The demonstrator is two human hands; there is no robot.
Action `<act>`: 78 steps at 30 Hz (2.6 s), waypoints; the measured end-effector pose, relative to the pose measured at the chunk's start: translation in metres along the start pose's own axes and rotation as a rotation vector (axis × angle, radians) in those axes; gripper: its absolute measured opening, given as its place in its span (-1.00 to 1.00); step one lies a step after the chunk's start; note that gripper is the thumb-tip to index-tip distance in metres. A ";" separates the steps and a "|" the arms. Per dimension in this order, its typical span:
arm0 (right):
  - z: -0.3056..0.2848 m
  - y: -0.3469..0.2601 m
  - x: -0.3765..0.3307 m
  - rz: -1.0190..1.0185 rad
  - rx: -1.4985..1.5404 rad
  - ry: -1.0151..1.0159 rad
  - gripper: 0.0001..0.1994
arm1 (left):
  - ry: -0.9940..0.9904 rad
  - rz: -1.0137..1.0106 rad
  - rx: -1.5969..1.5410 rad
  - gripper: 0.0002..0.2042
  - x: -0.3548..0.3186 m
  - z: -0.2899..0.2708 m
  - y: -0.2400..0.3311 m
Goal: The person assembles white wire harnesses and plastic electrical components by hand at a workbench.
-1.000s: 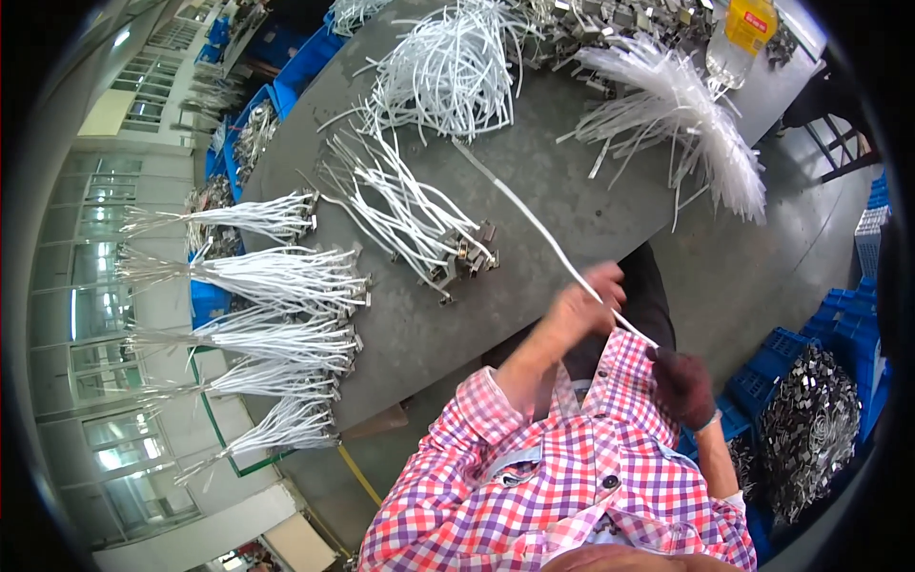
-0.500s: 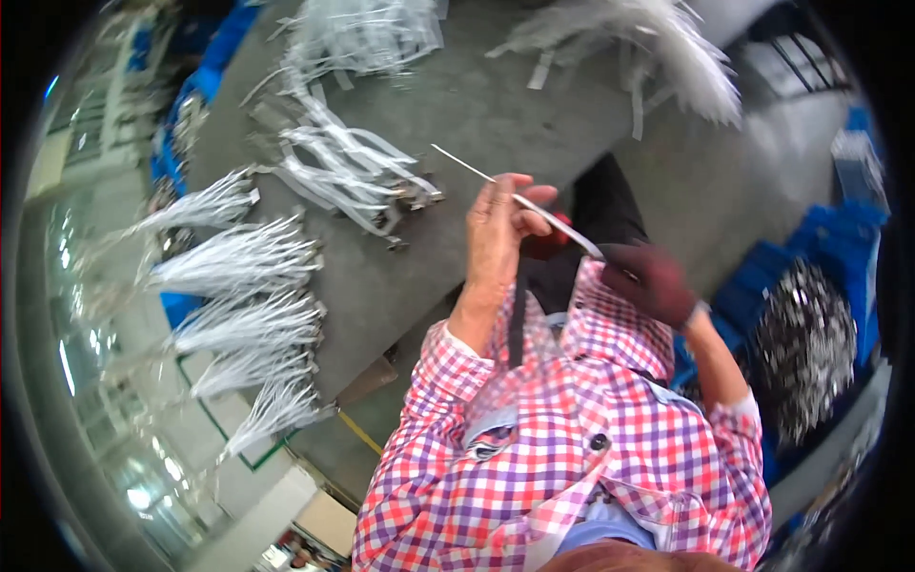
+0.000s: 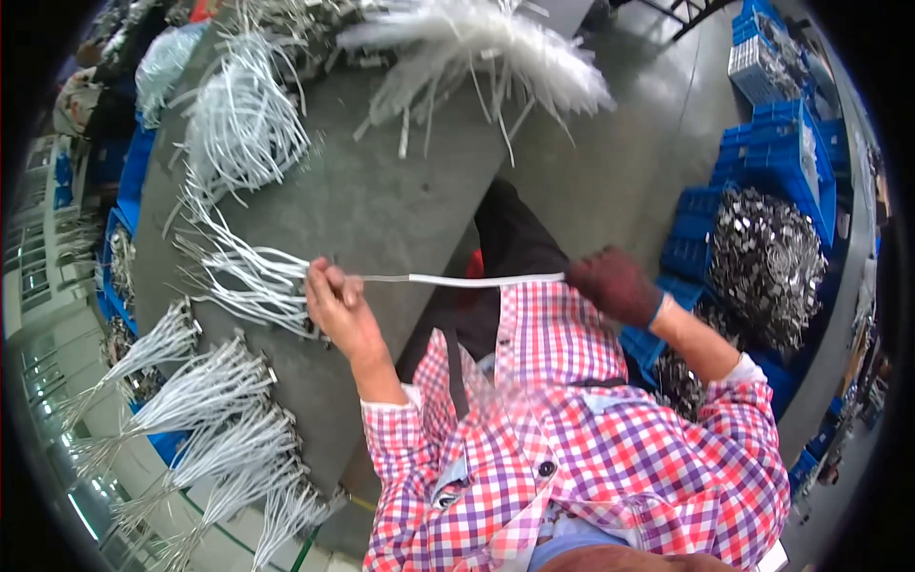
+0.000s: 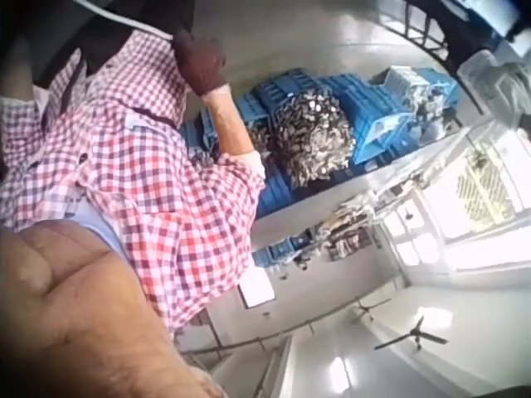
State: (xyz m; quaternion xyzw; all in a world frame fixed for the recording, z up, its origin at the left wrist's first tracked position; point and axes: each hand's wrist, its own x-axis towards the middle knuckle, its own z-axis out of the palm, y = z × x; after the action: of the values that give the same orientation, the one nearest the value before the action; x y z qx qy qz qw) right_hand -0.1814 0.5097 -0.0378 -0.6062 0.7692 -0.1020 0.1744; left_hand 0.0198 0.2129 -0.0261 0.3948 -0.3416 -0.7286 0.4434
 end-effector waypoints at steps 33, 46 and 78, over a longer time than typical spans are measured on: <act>-0.131 0.034 0.409 -0.164 -0.343 0.681 -0.82 | 0.357 0.497 1.652 -0.57 0.167 -0.082 0.130; -0.121 -0.017 0.288 0.151 0.658 0.666 -0.56 | -0.134 -0.052 0.616 -0.77 0.218 0.028 0.039; 0.002 -0.015 -0.057 0.199 0.300 0.181 -0.74 | -0.102 0.202 0.067 -0.80 0.096 0.042 0.063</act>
State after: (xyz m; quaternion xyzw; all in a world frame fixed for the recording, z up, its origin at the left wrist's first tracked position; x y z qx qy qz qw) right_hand -0.1556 0.5617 -0.0258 -0.4826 0.8142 -0.2517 0.2022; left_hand -0.0213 0.1076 0.0204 0.3353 -0.4260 -0.6874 0.4832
